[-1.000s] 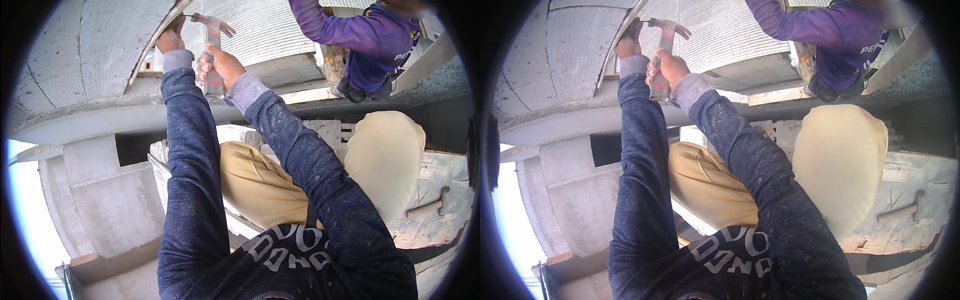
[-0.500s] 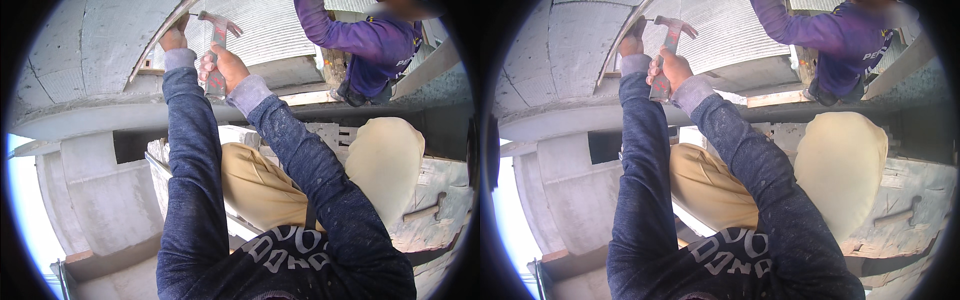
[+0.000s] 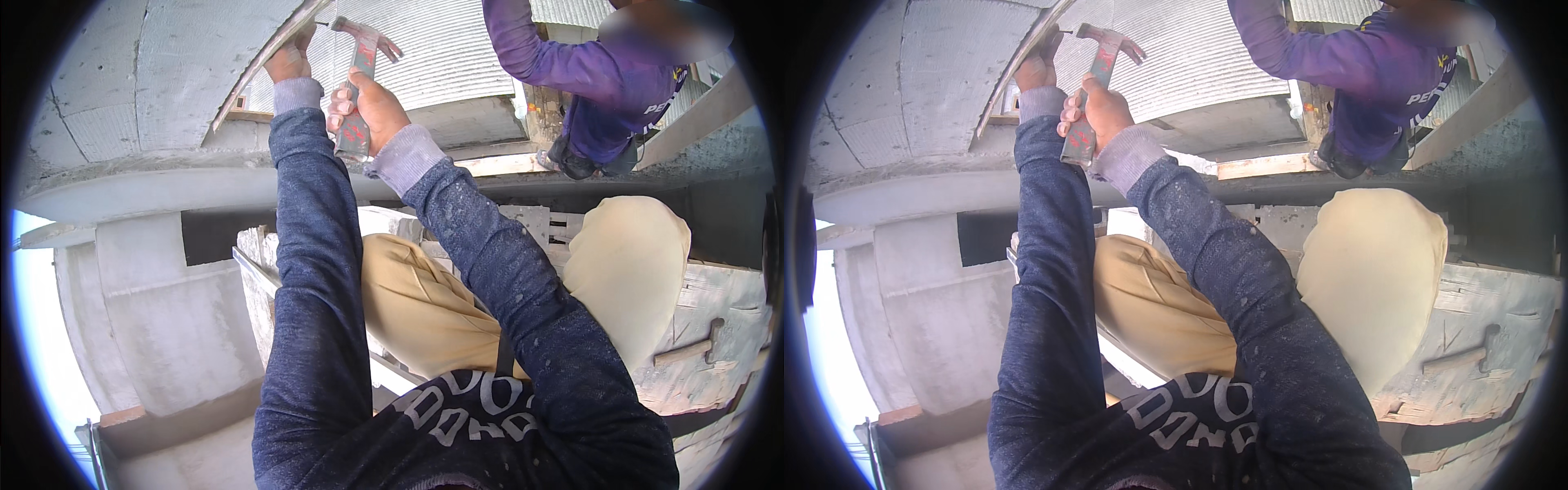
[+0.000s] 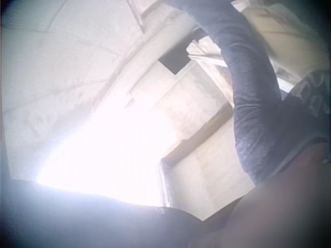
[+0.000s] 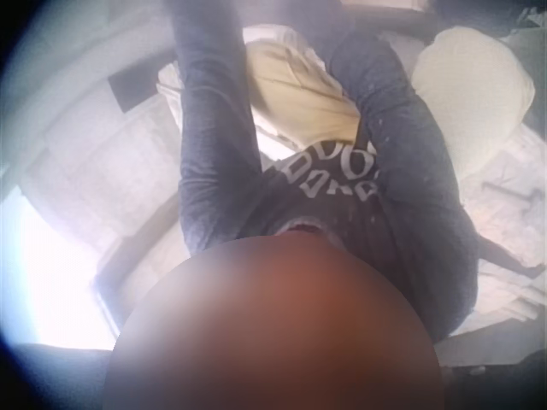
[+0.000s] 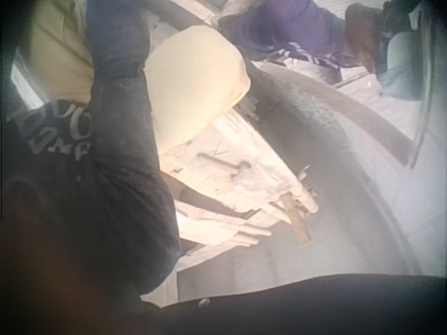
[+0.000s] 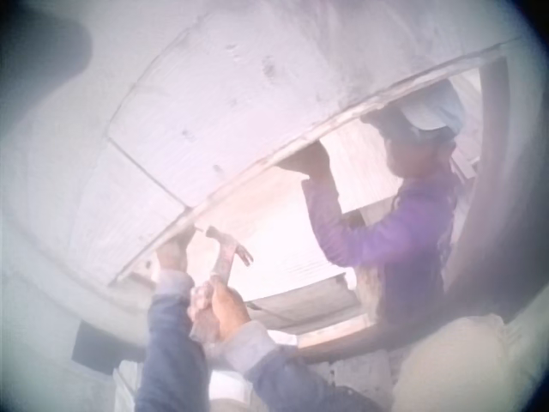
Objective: The person positions a long curved plasterboard strip against a concrete ceiling arch and secures it with a hammer and nails. A coworker assists by holding the strip and hammering from below.
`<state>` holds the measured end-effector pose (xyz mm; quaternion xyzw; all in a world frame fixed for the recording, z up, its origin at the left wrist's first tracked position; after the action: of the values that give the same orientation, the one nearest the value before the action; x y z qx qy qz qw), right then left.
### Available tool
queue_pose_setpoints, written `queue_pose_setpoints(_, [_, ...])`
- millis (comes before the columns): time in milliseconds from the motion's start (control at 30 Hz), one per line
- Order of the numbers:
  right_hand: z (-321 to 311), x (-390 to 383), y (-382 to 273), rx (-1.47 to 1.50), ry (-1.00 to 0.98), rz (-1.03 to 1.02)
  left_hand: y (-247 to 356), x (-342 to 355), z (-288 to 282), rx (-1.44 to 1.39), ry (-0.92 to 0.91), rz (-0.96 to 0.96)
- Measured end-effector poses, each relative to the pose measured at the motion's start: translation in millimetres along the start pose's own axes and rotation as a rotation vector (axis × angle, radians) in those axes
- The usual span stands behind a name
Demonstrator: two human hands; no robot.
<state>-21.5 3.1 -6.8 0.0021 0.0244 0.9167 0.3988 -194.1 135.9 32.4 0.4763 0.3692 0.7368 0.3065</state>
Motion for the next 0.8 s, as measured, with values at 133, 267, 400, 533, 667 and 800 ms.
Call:
queue_pose_setpoints(133, [-15, -10, -13, -0.126, 0.102, -0.043, 2, 4, 1, -0.018, 0.02, 0.016])
queue_pose_setpoints(267, [-14, -17, -20, -0.122, 0.047, -0.121, -1, 0, -1, -0.02, 0.043, 0.02])
queue_pose_setpoints(400, [18, -30, -28, -0.2, -0.101, -0.127, -1, 1, -3, -0.014, 0.057, 0.02])
queue_pose_setpoints(533, [25, -34, -33, -0.228, -0.161, -0.1, 3, -2, -5, 0.035, 0.063, -0.042])
queue_pose_setpoints(667, [25, -33, -41, -0.26, -0.167, -0.079, 22, -18, -8, 0.111, -0.053, -0.298])
queue_pose_setpoints(800, [18, -30, -44, -0.24, -0.165, -0.1, 54, -58, -11, -0.521, 0.153, -0.413])
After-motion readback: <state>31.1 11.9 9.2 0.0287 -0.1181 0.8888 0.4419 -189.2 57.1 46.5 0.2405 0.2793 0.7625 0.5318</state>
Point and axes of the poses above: each hand's wrist, its own x-axis towards the middle knuckle, its own z-axis out of the palm, y = z × x, the point moved 3 cm from there along x, towards the middle knuckle, and after that the axes turned 8 degrees about -x, right-handed, at the moved point
